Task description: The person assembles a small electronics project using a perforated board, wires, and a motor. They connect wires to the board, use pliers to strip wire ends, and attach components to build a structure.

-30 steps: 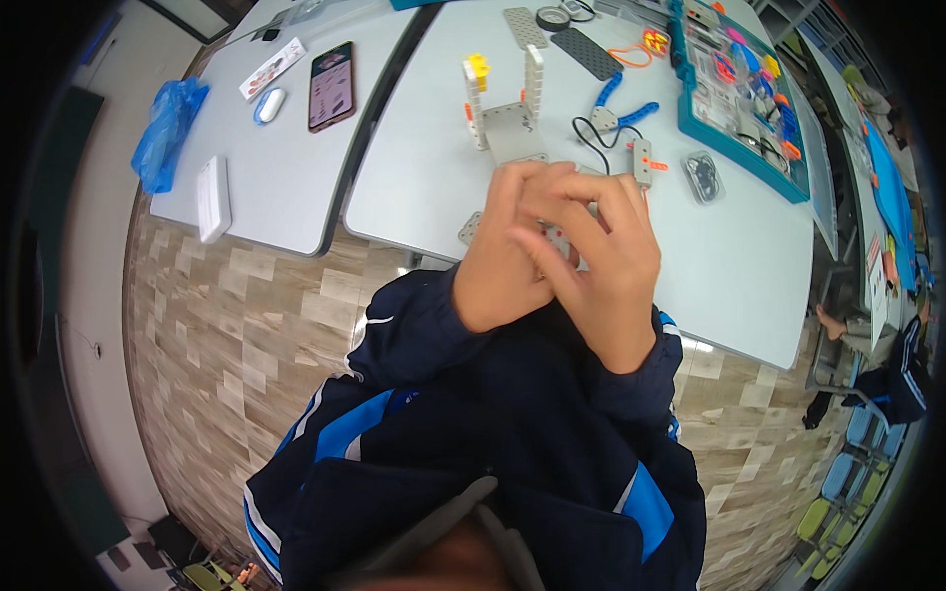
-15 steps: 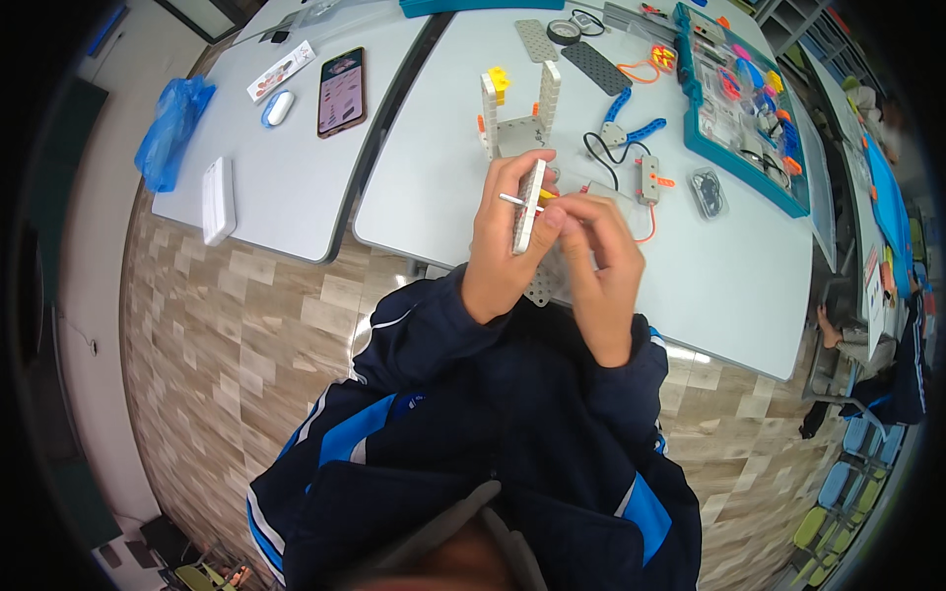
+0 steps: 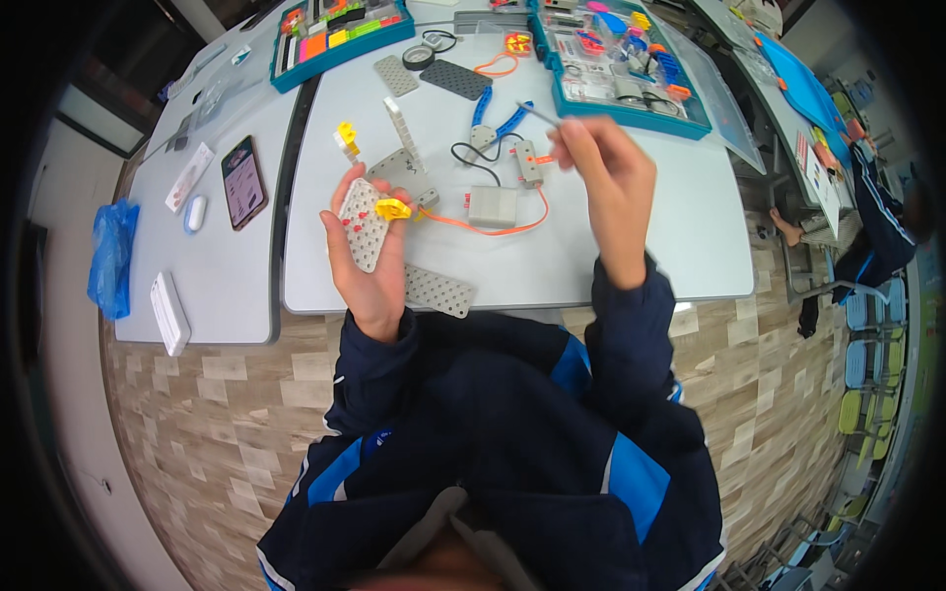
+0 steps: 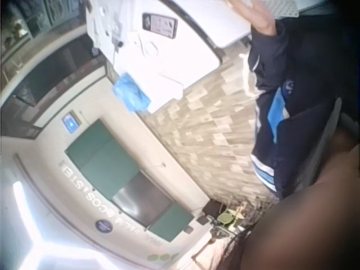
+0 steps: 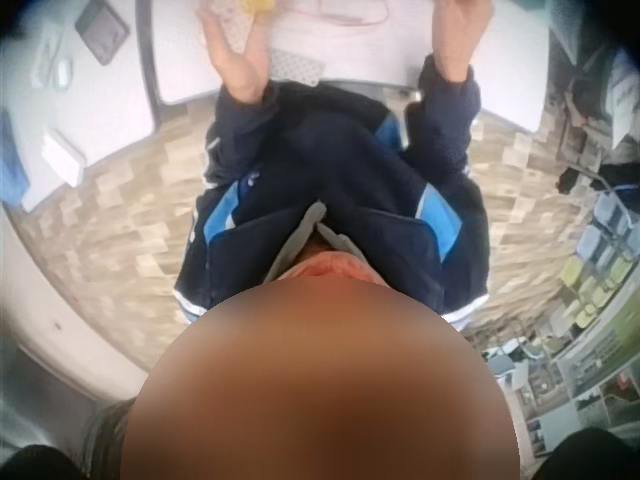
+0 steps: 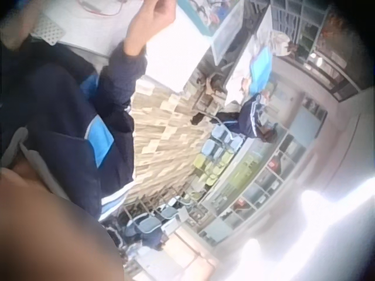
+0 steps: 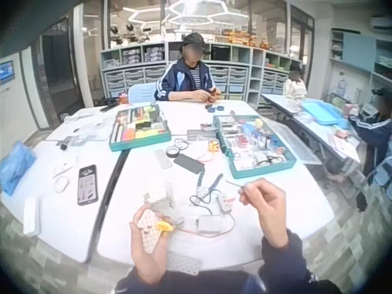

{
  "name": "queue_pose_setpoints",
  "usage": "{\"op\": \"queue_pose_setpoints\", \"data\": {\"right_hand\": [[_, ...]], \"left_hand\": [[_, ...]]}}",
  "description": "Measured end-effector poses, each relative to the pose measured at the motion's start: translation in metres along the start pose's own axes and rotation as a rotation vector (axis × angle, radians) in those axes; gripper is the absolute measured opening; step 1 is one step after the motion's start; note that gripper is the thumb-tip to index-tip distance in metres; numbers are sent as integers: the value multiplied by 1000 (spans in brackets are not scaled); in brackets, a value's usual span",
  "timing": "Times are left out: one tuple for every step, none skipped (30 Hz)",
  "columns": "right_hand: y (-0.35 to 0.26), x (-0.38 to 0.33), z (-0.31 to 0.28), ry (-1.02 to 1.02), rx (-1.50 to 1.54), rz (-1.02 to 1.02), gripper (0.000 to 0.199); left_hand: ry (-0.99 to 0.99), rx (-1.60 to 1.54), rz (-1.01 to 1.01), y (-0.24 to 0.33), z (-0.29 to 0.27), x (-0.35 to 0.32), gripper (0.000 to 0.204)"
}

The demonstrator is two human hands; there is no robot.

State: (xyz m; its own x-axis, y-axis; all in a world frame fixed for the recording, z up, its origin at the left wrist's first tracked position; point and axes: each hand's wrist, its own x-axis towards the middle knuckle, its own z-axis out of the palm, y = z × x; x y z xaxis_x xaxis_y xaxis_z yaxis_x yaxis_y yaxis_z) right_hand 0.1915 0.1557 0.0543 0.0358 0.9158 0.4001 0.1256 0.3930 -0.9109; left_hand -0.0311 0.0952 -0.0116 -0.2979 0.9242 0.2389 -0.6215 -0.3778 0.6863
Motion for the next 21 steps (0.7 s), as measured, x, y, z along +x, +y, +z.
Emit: {"op": "queue_pose_setpoints", "data": {"right_hand": [[1, 16, -4, -83, 7, 22, 23], [2, 33, -8, -157, 0, 59, 23], [5, 46, -12, -244, 19, 59, 23], [10, 56, -15, -232, 57, 118, 24], [16, 62, -17, -236, 121, 139, 24], [23, 65, -20, -227, 179, 167, 24], [30, 64, -25, -219, 244, 207, 22], [37, 63, -29, -212, 380, 280, 22], [45, 61, -33, -205, 516, 352, 22], [52, 60, -38, -218, 660, 421, 21], [59, 62, -43, -233, 923, 531, 23], [65, 65, -49, -232, 1011, 557, 24], [70, 70, -54, -223, 1097, 590, 24], [74, 77, -60, -166, 1174, 636, 25], [77, 84, -65, -113, 1091, 623, 27], [79, 93, -69, -111, 918, 546, 26], [81, 102, -73, -58, 732, 484, 26], [83, 112, -76, -37, 567, 401, 26], [85, 121, -77, -2, 359, 288, 22], [88, 130, -78, -1, 104, 234, 25], [91, 140, -78, -37, -131, 162, 27]], "left_hand": [[-18, -102, -48, -2, -1, 0, 64], [-39, -207, -97, -4, -2, 0, 66], [-56, -273, -99, -5, -5, 1, 67], [-78, -344, -104, -5, -8, 2, 68], [-101, -417, -110, -5, -11, 3, 69], [-92, -495, -138, -4, -15, 4, 70], [-80, -572, -168, -3, -18, 4, 70], [-85, -673, -195, -2, -21, 4, 70], [-65, -746, -226, -2, -23, 3, 67], [-58, -766, -232, -2, -24, 2, 67], [-58, -794, -237, -1, -25, 2, 66], [-54, -821, -240, -1, -26, 1, 66], [-66, -836, -234, -1, -26, 1, 65], [-62, -854, -241, -1, -27, 1, 64], [-58, -879, -246, -1, -27, 1, 64], [-47, -917, -250, -1, -28, 2, 64], [-47, -933, -252, -1, -29, 2, 66], [-39, -960, -255, -1, -29, 2, 67], [-38, -996, -258, -1, -30, 2, 69], [-32, -992, -258, -1, -30, 2, 68], [-34, -1000, -257, -1, -30, 2, 68]]}}
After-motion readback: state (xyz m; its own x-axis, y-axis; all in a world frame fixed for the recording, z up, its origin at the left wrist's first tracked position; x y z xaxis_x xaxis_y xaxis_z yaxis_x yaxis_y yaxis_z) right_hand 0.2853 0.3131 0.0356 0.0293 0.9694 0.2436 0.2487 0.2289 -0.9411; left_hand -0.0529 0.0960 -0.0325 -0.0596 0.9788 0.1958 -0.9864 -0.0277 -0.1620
